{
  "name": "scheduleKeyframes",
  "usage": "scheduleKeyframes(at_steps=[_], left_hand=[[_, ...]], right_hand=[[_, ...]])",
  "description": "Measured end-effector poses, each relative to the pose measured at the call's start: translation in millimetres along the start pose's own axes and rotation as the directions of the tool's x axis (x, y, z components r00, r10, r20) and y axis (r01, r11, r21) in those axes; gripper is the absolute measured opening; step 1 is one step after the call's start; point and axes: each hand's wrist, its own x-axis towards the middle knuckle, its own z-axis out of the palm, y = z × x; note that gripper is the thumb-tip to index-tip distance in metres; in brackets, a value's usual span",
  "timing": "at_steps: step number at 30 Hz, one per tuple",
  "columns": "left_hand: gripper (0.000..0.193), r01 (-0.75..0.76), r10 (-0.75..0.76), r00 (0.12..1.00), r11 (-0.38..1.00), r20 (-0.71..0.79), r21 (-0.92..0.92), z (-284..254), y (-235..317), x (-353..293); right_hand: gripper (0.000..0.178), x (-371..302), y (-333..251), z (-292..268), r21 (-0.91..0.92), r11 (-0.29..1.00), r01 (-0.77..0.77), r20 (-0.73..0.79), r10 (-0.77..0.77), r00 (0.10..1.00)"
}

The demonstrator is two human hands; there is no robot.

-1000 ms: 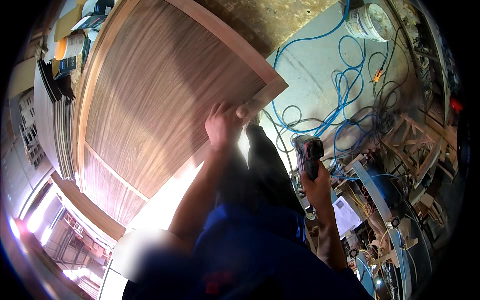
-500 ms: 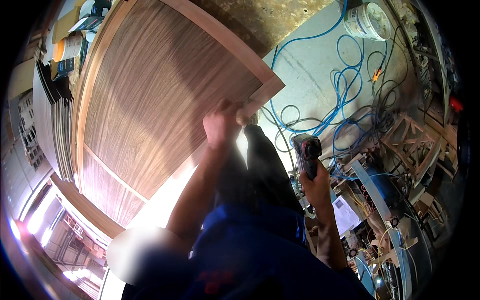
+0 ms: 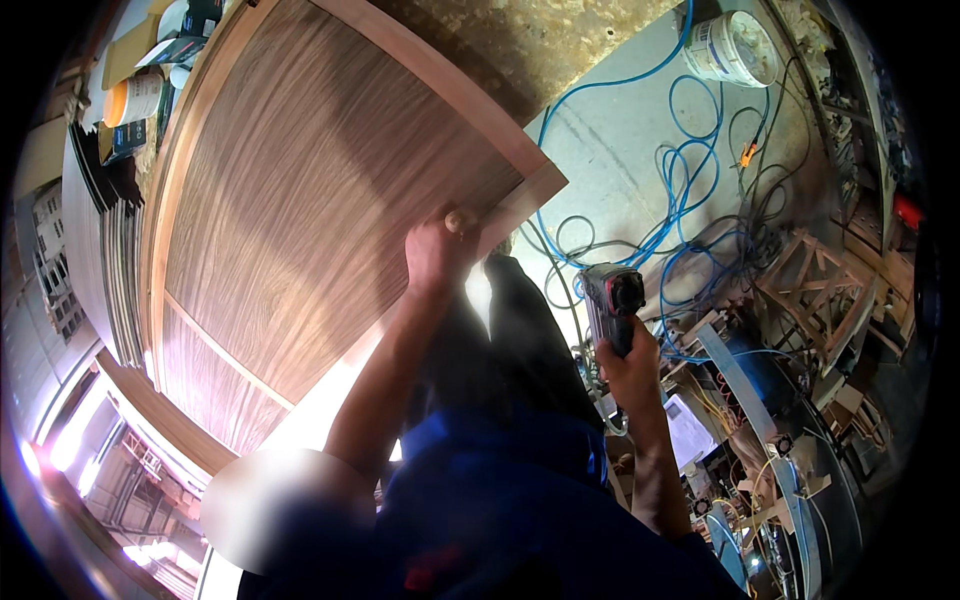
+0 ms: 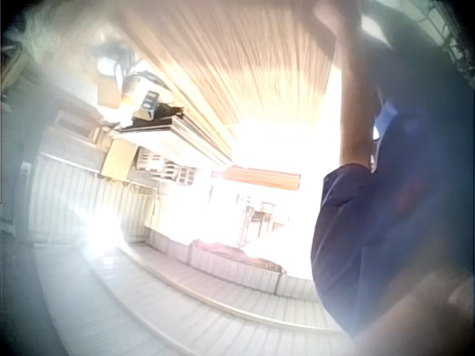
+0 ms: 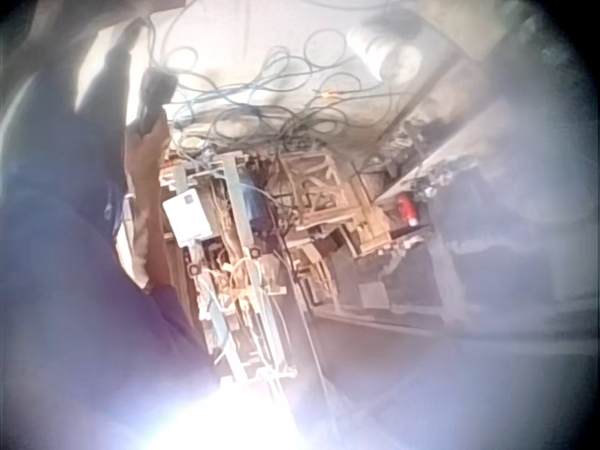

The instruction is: The person assembles a large wooden panel by attaching thin wooden strips to its surface. They use a pneumatic nail gun to secure the strips, a hammer to tap them into place, and a glue bottle to apply adhesive. The person also uses a power sander and a cloth to smooth and clean the surface, and a scraper to remove excess glue.

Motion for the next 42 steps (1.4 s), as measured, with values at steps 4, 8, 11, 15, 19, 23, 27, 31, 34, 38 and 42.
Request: scheduleKeyframes(at_steps=[4, 8, 11, 15, 19, 23, 27, 31, 34, 38, 42], left_hand=[[0.013, -0.016, -0.001, 0.985, 0.995, 0.17, 0.1, -3.2, -11.4, 0.2], [0.025, 0.232, -0.203, 0.948, 0.968, 0.244, -0.096, -4.5, -15.6, 0.3], [0.025, -0.039, 0.032, 0.892, 0.999, 0.45, 0.007, -8.3, -15.6, 1.4], [0.026, -0.065, 0.109, 0.895, 0.991, 0.432, -0.117, 17.6, -30.1, -13.5], [0.032, -0.093, 0.16, 0.95, 0.965, 0.268, -0.246, 58.7, -35.4, -44.3], [0.044, -0.112, 0.23, 0.92, 0.931, 0.319, -0.346, 36.8, -29.0, -35.2], [0.047, -0.219, 0.306, 0.94, 0.883, 0.154, -0.414, 23.7, -18.6, -34.2], [0.041, -0.086, 0.15, 0.978, 0.92, 0.142, -0.382, -28.3, -6.4, 6.8], [0.031, 0.093, -0.035, 0.98, 0.952, 0.196, -0.293, -93.3, -45.7, 72.7], [0.026, 0.151, -0.194, 0.955, 0.969, -0.226, -0.194, -100.8, -122.4, 130.1], [0.028, 0.151, -0.233, 0.867, 0.965, -0.441, -0.213, -121.4, -161.9, 176.1]], right_hand=[[0.03, 15.1, -44.9, -6.6, 0.046, 0.998, -0.05, 0.028, 0.049, 0.998], [0.028, 48.6, -112.8, -14.7, 0.069, 0.986, 0.151, 0.017, -0.152, 0.988], [0.024, 86.2, -175.0, -9.1, -0.009, 0.985, 0.17, 0.006, -0.17, 0.985], [0.02, 151.0, -279.4, 26.5, -0.068, 0.964, 0.259, 0.071, -0.254, 0.965], [0.03, 209.7, -383.4, 94.3, 0.013, 0.943, 0.332, 0.209, -0.328, 0.921], [0.028, 268.0, -440.0, 149.5, -0.019, 0.905, 0.425, 0.26, -0.406, 0.876], [0.027, 296.4, -478.6, 193.7, 0.015, 0.891, 0.455, 0.32, -0.435, 0.842], [0.028, 319.3, -489.4, 212.9, -0.022, 0.876, 0.483, 0.349, -0.445, 0.824], [0.03, 326.7, -495.6, 223.4, 0.01, 0.896, 0.444, 0.388, -0.412, 0.824], [0.032, 327.5, -499.6, 238.4, -0.004, 0.908, 0.418, 0.412, -0.38, 0.828], [0.033, 319.3, -506.2, 243.0, 0.022, 0.926, 0.376, 0.387, -0.355, 0.851]])
